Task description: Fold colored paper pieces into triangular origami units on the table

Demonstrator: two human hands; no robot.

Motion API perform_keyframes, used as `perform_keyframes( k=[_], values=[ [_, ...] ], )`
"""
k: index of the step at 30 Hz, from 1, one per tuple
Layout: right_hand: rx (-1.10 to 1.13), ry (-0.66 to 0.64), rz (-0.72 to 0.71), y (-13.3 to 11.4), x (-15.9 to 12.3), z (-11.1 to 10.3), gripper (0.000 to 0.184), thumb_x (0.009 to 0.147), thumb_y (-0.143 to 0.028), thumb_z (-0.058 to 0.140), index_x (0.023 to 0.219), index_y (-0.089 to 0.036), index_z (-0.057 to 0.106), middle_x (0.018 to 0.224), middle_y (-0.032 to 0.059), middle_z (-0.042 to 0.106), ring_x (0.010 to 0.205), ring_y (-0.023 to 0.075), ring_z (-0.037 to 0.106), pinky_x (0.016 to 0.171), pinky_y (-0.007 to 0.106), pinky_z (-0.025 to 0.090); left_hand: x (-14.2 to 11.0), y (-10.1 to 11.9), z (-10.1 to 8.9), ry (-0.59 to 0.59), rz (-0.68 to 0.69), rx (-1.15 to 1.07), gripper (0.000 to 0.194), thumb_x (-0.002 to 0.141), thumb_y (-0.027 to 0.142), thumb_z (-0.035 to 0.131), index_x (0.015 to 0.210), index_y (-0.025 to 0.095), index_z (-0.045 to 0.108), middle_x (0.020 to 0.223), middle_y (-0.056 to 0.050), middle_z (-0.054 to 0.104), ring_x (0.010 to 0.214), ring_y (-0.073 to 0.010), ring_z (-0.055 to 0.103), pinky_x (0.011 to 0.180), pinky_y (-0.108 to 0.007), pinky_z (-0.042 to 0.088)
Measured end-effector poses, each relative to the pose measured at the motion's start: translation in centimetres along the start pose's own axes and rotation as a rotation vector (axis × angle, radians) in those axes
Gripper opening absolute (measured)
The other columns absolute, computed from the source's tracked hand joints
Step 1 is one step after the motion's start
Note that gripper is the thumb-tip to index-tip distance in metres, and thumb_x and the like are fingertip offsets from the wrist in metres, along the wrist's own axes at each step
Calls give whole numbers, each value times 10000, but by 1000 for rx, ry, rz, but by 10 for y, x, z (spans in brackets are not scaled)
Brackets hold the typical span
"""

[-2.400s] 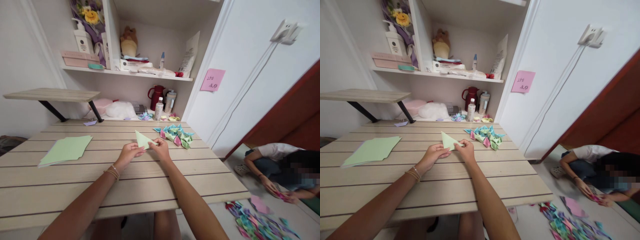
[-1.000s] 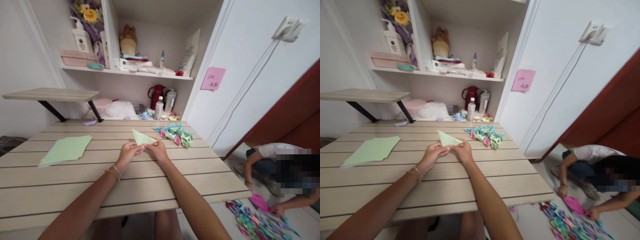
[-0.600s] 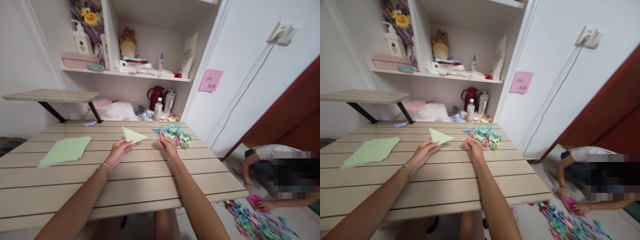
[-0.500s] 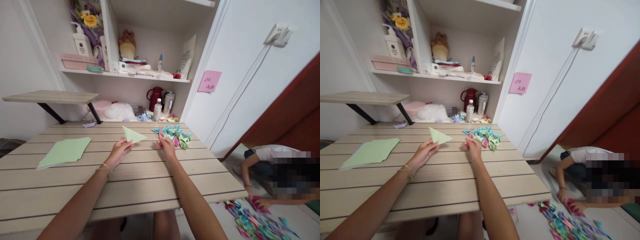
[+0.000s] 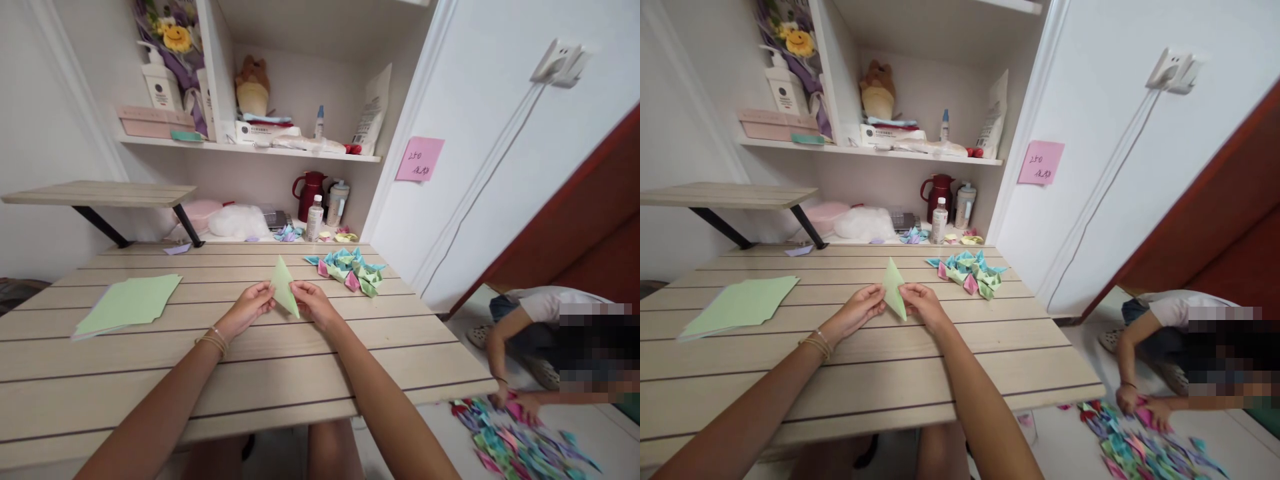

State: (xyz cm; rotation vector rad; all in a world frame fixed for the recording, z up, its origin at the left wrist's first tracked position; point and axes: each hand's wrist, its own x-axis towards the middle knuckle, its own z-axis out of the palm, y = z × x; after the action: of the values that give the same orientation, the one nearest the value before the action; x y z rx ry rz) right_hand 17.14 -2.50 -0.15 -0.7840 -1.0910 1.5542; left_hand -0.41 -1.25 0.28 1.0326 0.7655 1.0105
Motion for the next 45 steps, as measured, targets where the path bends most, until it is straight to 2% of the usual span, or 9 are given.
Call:
perform_keyframes(
  k=[9, 11, 16, 19, 31, 34, 37, 41, 45],
  values=[
    [32, -67, 13, 3, 0, -1, 283, 655, -379, 681, 851, -182, 633, 720, 5, 633, 627, 111, 571, 553, 211, 445, 5, -4, -5, -24, 4, -104, 221, 664, 218, 695, 849, 130, 612, 690, -8, 599, 572, -61, 542, 604, -183, 445],
    [-57, -31, -22, 5, 2, -3, 283, 669, -396, 657, 839, -170, 645, 715, 16, 637, 618, 117, 566, 544, 214, 436, 5, -4, -5, -28, 12, -94, 203, 677, 231, 684, 836, 127, 615, 685, -12, 602, 577, -68, 549, 605, -188, 449],
    [-410, 155, -220, 6, 6, -7, 277, 690, -405, 608, 720, -138, 674, 641, 19, 629, 579, 129, 542, 541, 229, 417, 6, -5, -7, 13, 35, 20, 217, 693, 261, 667, 838, 105, 629, 713, -42, 620, 612, -89, 571, 647, -211, 465],
    [-477, 211, -262, 6, 6, -7, 269, 672, -397, 618, 682, -135, 675, 598, 11, 624, 549, 129, 532, 526, 229, 400, 7, -7, -7, 27, 29, 36, 221, 682, 256, 676, 839, 107, 631, 737, -50, 627, 648, -102, 588, 690, -231, 471],
    [-178, 234, -127, 7, 2, -1, 236, 541, -349, 746, 610, -138, 666, 540, -5, 614, 482, 95, 485, 490, 223, 363, 4, -9, -4, 13, -20, -63, 194, 655, 211, 702, 808, 122, 623, 716, -32, 623, 640, -92, 588, 689, -221, 473],
    [27, 181, -56, 12, 3, -1, 243, 532, -343, 758, 591, -146, 629, 535, -20, 594, 481, 86, 480, 495, 215, 364, 5, -9, -4, -2, -31, -104, 191, 650, 198, 707, 802, 125, 618, 717, -28, 625, 627, -87, 586, 682, -212, 474],
    [162, 44, 49, 12, 1, 0, 252, 573, -364, 737, 638, -155, 612, 554, -23, 580, 484, 81, 477, 485, 205, 362, 5, -9, -4, -27, -37, -121, 185, 655, 191, 704, 807, 128, 617, 727, -26, 628, 622, -83, 587, 673, -205, 473],
    [182, -101, 153, 7, -2, 1, 237, 623, -367, 707, 702, -175, 595, 533, -35, 535, 435, 74, 424, 423, 195, 318, 4, -8, -3, -42, -55, -114, 177, 663, 190, 699, 805, 125, 617, 730, -33, 631, 633, -86, 589, 663, -204, 466],
    [186, -159, 171, 1, -4, 1, 216, 656, -361, 685, 723, -184, 581, 560, -30, 535, 446, 77, 428, 433, 196, 339, 4, -9, -3, -63, -55, -112, 186, 667, 211, 697, 811, 123, 619, 759, -39, 635, 649, -86, 588, 688, -210, 461]
  ],
)
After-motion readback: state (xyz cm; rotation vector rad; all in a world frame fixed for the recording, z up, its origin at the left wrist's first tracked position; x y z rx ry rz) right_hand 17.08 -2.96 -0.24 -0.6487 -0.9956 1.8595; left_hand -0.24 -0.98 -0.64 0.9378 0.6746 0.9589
